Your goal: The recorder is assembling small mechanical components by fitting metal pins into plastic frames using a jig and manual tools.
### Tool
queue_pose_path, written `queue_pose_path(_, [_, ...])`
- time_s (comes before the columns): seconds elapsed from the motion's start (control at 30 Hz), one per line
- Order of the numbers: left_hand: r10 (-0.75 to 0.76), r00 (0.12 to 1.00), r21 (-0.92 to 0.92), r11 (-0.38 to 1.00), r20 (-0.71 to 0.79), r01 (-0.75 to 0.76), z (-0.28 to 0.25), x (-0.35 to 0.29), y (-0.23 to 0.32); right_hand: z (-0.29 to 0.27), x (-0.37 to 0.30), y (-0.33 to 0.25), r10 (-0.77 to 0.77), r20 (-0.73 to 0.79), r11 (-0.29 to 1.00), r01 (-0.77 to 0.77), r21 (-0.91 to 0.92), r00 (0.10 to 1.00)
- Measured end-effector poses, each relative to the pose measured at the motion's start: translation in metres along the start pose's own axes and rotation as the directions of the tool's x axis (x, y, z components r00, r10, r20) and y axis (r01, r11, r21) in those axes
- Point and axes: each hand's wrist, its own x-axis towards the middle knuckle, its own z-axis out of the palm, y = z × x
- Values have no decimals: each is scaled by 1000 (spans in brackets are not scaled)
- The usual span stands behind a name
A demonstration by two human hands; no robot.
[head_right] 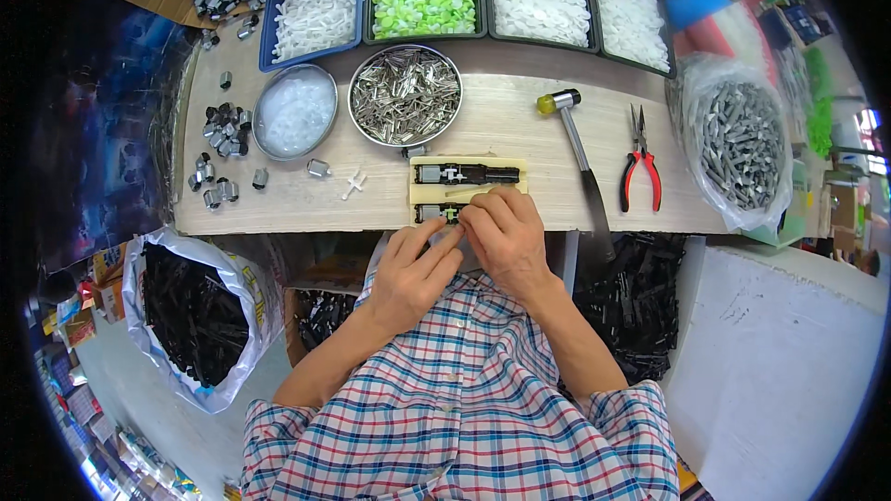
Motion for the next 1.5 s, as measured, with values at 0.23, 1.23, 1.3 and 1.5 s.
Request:
queue_pose_path(0.23, [-12, 998, 132, 991, 57, 4, 2, 0, 16, -9, 2, 1, -15, 52, 1000, 13, 21, 999])
queue_pose_path(1.23, [-583, 801, -464, 752, -139, 467, -9, 23, -31, -30, 124, 133, 333, -403, 943, -286, 172, 853])
queue_pose_path(1.3, [-581, 806, -467, 747, -112, 473, -16, 27, -25, -56, 128, 183, 257, -528, 927, -361, -102, 809])
queue_pose_path(1.5, [-529, 841, -517, 754, -114, 405, -22, 43, -13, -69, 129, 216, 433, -386, 713, -571, -406, 815])
